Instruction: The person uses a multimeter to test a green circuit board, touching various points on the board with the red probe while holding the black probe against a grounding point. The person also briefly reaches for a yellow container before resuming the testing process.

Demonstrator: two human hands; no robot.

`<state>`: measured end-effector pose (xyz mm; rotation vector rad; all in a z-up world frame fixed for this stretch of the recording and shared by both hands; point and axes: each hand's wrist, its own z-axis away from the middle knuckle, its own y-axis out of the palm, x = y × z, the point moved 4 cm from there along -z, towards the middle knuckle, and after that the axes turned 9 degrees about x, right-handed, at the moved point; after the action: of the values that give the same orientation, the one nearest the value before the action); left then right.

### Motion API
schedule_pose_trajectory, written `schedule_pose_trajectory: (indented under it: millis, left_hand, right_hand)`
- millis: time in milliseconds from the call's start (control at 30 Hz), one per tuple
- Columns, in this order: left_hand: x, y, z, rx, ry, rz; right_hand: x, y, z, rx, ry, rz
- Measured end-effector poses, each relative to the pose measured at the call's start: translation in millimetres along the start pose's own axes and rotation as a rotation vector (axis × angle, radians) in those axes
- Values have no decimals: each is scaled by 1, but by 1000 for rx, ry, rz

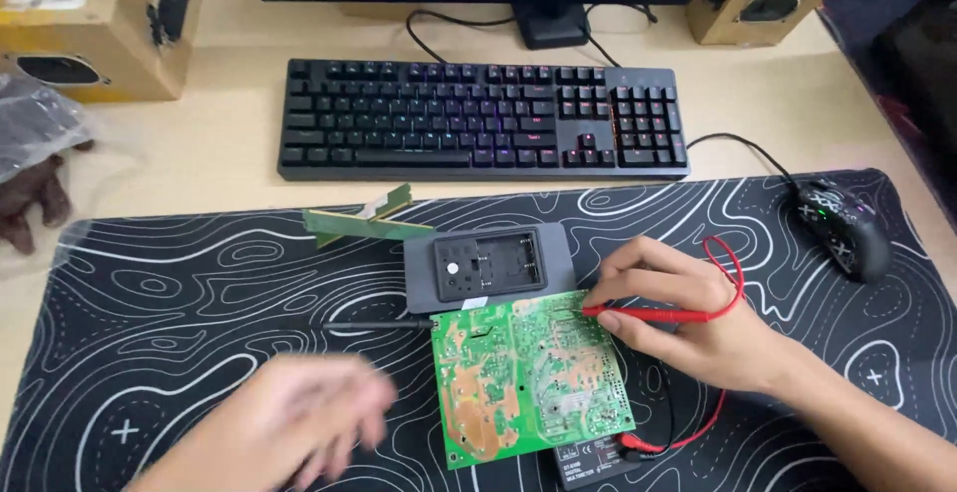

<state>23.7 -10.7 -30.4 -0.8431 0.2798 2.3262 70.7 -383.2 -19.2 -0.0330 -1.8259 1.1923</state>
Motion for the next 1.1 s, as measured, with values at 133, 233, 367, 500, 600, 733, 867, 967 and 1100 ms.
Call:
schedule_pose_trajectory:
  millis: [133,233,367,500,600,733,867,967,1100]
  left_hand:
    - [-14,6,-60,-83,157,145]
    - [-25,5,-69,-83,240,115]
    - [-14,5,-75,-155,399,5]
    - [-9,7,-71,-165,601,105]
    - [-4,11,-70,-197,633,106]
    - [-2,13,-71,-208,653,118]
    - [-4,13,-68,-197,647,132]
    - [-6,14,-67,-189,651,115]
    - [-7,16,-66,-195,690,101]
  right_hand:
    - [1,7,7,-32,21,-8]
    - [-7,14,9,-68,46,-18]
    - [-10,20,13,-86,-13,-32]
    - [-11,20,18,-90,-4,-54]
    - [-10,24,20,-120,8,-28]
    - [-8,25,19,-104,0,-8]
    - [-6,23,16,-116,-13,17]
    - [-4,23,17,-121,-10,32]
    - [-6,24,20,-130,4,37]
